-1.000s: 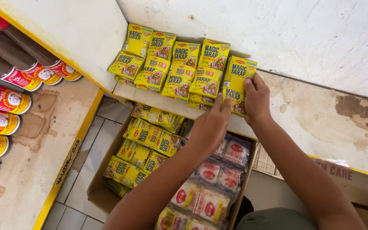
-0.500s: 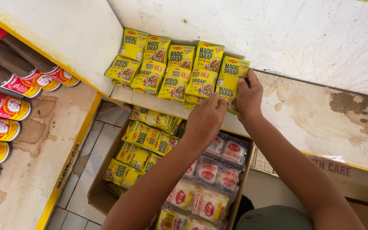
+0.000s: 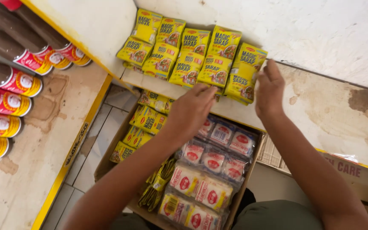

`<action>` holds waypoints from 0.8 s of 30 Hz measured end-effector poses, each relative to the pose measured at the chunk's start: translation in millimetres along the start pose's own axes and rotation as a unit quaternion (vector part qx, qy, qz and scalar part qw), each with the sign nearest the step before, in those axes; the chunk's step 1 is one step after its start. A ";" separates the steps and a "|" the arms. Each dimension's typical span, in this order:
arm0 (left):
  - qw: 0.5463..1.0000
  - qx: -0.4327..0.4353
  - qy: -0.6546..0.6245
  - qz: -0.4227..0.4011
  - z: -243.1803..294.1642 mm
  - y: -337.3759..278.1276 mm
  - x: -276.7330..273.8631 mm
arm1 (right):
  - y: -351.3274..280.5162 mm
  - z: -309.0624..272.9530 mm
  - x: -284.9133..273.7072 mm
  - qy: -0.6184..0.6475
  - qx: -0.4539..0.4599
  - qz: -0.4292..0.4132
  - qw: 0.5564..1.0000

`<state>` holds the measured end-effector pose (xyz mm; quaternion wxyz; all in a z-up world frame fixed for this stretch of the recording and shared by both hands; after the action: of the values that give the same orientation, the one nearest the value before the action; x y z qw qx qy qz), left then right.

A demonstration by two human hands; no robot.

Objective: Organizing and stocking seasoning packets from a box onto a low shelf in a grocery store.

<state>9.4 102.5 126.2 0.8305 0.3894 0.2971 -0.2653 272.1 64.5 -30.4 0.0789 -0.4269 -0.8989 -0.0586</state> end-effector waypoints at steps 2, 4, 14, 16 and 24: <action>0.999 -0.029 -0.026 0.008 -18.2 -18.8 -25.8 | -13.4 -21.8 -4.5 0.005 -0.024 -0.009 1.000; 0.997 -0.063 -0.042 0.011 -43.9 -45.0 -50.5 | -43.9 -77.8 10.9 -0.023 -0.137 -0.064 0.988; 0.865 -0.435 -0.187 -0.165 -199.1 -269.2 -56.8 | -189.6 -112.6 178.1 -0.195 -0.129 -0.389 0.891; 0.763 -0.548 -0.288 -0.183 -222.2 -332.5 -30.2 | -227.5 -54.6 214.5 -0.285 -0.027 -0.532 0.797; 0.671 -0.629 -0.342 -0.192 -214.7 -376.7 -2.9 | -261.4 66.7 240.5 -0.398 -0.104 -0.607 0.680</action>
<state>-307.3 66.4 -167.7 0.8529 -0.4090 0.1572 -0.2839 -86.9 94.1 -59.6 -0.3842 0.2240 -0.8956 -0.0110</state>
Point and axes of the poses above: each hand's wrist, its own y-axis towards the middle knuckle, its own x-axis out of the palm, z = x × y, the point moved 10 cm from there along y, towards the middle knuckle, and after that the axes turned 5 degrees about z, right-handed, at the moved point
